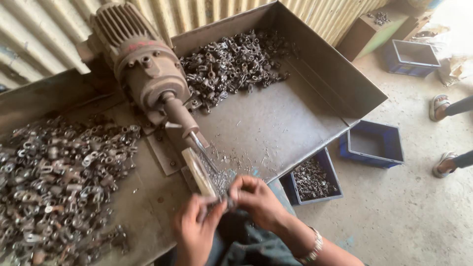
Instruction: The person sits at a bench-mounted grinding machine and deburrs small metal castings one at a time, holding each casting against the spinning tool, turning it to grind different surfaces, and setting finished pieces on the tray beside the machine.
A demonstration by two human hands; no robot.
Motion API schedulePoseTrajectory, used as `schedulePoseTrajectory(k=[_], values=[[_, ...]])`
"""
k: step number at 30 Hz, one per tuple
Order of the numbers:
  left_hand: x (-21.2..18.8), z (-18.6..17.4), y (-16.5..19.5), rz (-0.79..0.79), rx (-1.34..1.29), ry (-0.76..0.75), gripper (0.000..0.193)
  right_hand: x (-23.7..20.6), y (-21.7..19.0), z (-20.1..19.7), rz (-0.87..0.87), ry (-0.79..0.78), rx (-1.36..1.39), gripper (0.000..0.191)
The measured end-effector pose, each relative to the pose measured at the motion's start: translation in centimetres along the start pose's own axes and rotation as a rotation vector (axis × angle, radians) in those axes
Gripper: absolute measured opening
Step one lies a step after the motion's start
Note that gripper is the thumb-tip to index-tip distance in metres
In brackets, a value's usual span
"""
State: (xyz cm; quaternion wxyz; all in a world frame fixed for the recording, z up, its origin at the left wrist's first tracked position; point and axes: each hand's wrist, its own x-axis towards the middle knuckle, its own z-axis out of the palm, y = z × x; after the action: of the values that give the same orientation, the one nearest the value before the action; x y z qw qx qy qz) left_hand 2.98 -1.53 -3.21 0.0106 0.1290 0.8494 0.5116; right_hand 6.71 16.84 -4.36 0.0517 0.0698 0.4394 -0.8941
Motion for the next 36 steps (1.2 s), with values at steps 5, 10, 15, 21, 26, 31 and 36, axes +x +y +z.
schedulePoseTrajectory(k=[5,10,15,21,26,31,36], values=[[2.9,-6.8,-1.8,0.176,-0.244,0.434,0.016,0.1,-5.2,-3.8,-0.109,-0.059,-0.471,0.032],[11.1,-15.9,-5.5,0.121,0.169,0.665,0.037,10.7,-11.5,-8.9,-0.521,0.378,-1.094,0.029],[9.1,-13.8,-7.9,-0.006,-0.027,0.590,0.048,20.1,-16.1,-13.4,-0.675,0.538,-1.679,0.057],[8.1,-10.7,-7.0,0.051,-0.088,0.438,0.050,26.6,-17.9,-14.2,-0.226,0.501,-1.736,0.074],[7.3,-8.6,-5.9,0.018,-0.032,0.389,0.045,23.4,-15.8,-15.1,-0.361,0.513,-1.793,0.061],[6.6,-5.9,-3.5,0.066,-0.030,0.344,0.039,17.2,-13.2,-14.6,-0.373,0.333,-1.807,0.047],[4.9,-5.1,0.0,0.099,0.012,0.257,0.036,12.1,-9.7,-12.5,-0.557,0.273,-1.823,0.043]])
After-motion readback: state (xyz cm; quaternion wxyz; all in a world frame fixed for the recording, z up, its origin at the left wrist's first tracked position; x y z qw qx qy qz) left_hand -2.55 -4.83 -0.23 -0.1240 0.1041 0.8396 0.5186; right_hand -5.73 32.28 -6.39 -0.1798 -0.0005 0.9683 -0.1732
